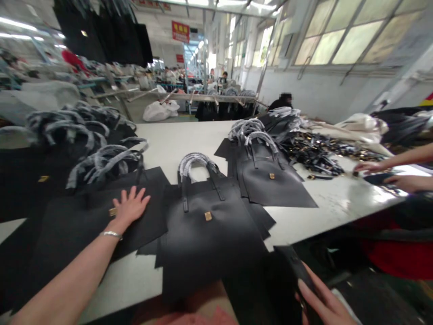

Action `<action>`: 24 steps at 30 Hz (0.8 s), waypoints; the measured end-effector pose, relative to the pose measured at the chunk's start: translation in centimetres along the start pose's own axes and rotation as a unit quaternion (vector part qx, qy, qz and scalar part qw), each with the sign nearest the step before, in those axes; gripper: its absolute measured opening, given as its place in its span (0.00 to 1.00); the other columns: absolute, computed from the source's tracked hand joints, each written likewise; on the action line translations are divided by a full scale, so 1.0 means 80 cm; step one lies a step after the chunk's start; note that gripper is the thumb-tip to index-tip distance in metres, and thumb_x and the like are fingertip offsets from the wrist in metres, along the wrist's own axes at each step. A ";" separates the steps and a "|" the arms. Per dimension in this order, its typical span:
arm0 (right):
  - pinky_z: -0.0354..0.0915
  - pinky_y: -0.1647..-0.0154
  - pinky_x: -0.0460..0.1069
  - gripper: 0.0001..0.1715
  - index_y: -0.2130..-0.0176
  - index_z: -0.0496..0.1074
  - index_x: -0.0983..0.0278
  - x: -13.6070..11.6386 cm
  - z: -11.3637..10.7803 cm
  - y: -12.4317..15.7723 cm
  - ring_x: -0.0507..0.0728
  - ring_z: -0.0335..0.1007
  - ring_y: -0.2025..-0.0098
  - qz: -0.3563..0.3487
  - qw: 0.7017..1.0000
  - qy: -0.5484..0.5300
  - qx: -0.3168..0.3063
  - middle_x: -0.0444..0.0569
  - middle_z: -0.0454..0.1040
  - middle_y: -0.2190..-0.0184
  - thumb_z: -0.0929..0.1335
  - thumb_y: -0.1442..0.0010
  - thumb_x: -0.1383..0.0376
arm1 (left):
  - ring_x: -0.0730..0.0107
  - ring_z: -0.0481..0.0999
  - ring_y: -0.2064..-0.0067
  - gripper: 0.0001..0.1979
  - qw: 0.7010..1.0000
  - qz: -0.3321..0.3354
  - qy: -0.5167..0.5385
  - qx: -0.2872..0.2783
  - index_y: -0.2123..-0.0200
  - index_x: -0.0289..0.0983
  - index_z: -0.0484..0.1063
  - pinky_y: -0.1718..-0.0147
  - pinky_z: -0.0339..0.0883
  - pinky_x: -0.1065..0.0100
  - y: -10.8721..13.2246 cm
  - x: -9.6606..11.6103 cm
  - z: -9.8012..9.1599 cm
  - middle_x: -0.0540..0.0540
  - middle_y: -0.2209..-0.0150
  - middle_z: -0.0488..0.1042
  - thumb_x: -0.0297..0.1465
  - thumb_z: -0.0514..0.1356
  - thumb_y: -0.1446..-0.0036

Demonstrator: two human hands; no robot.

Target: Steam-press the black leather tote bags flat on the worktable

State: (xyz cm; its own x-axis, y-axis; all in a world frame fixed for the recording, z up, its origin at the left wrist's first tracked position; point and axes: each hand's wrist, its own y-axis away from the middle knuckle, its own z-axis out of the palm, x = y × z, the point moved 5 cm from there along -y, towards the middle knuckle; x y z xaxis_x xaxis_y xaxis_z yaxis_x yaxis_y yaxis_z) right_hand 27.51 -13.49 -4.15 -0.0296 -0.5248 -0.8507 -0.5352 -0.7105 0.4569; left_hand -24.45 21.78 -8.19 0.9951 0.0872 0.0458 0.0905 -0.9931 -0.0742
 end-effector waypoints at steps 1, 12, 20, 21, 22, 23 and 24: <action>0.65 0.85 0.49 0.58 0.34 0.50 0.64 -0.002 -0.001 0.004 0.55 0.66 0.84 0.022 1.000 -0.017 -0.012 0.44 0.75 0.77 0.71 0.53 0.43 | 0.31 0.44 0.36 0.27 0.999 -0.037 0.005 -0.001 0.39 0.41 0.59 0.47 0.40 0.31 -0.009 -0.007 -0.005 0.38 0.34 0.47 0.45 0.46 0.38; 0.63 0.84 0.47 0.53 0.36 0.54 0.61 -0.001 -0.006 0.014 0.53 0.65 0.83 0.009 0.993 -0.096 0.067 0.41 0.73 0.78 0.73 0.53 0.47 | 0.70 0.70 0.49 0.13 0.759 0.584 0.282 -0.049 0.54 0.38 0.70 0.49 0.65 0.68 0.202 0.396 -0.042 0.44 0.51 0.71 0.29 0.48 0.35; 0.63 0.82 0.48 0.53 0.35 0.51 0.61 0.027 -0.013 0.028 0.54 0.67 0.83 0.029 0.992 -0.112 0.042 0.41 0.74 0.77 0.71 0.51 0.45 | 0.69 0.66 0.44 0.12 0.684 0.667 0.278 -0.099 0.54 0.37 0.71 0.44 0.60 0.67 0.247 0.483 -0.011 0.45 0.50 0.71 0.34 0.56 0.38; 0.63 0.82 0.48 0.54 0.35 0.51 0.61 0.032 -0.013 0.028 0.54 0.67 0.83 0.032 0.992 -0.116 0.044 0.41 0.74 0.76 0.71 0.51 0.44 | 0.70 0.66 0.45 0.11 0.684 0.668 0.277 -0.099 0.54 0.38 0.72 0.45 0.61 0.67 0.241 0.482 -0.010 0.45 0.50 0.71 0.34 0.55 0.37; 0.63 0.82 0.48 0.55 0.35 0.50 0.61 0.037 -0.013 0.027 0.54 0.66 0.83 0.035 0.991 -0.123 0.046 0.41 0.74 0.76 0.71 0.52 0.44 | 0.70 0.67 0.46 0.11 0.686 0.667 0.274 -0.095 0.55 0.38 0.72 0.46 0.61 0.67 0.235 0.482 -0.011 0.45 0.51 0.71 0.34 0.54 0.37; 0.62 0.82 0.48 0.55 0.34 0.50 0.61 0.041 -0.013 0.027 0.54 0.66 0.83 0.036 0.990 -0.132 0.046 0.41 0.74 0.76 0.71 0.52 0.44 | 0.70 0.67 0.47 0.11 0.691 0.666 0.266 -0.087 0.56 0.38 0.73 0.47 0.62 0.67 0.230 0.481 -0.011 0.46 0.51 0.71 0.34 0.54 0.37; 0.62 0.82 0.48 0.56 0.34 0.50 0.61 0.045 -0.012 0.026 0.54 0.66 0.83 0.036 0.989 -0.136 0.047 0.41 0.74 0.76 0.71 0.52 0.44 | 0.69 0.67 0.47 0.11 0.699 0.665 0.253 -0.075 0.57 0.39 0.73 0.48 0.63 0.67 0.226 0.481 -0.013 0.46 0.51 0.71 0.35 0.53 0.36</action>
State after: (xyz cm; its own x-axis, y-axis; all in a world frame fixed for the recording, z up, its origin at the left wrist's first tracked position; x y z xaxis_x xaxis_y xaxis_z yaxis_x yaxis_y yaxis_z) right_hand 27.12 -17.30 -6.04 -0.2900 -0.4170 -0.8614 -0.5986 -0.6232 0.5032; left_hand 15.45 7.08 -6.75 0.0510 -0.9217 0.3846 -0.9443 -0.1699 -0.2819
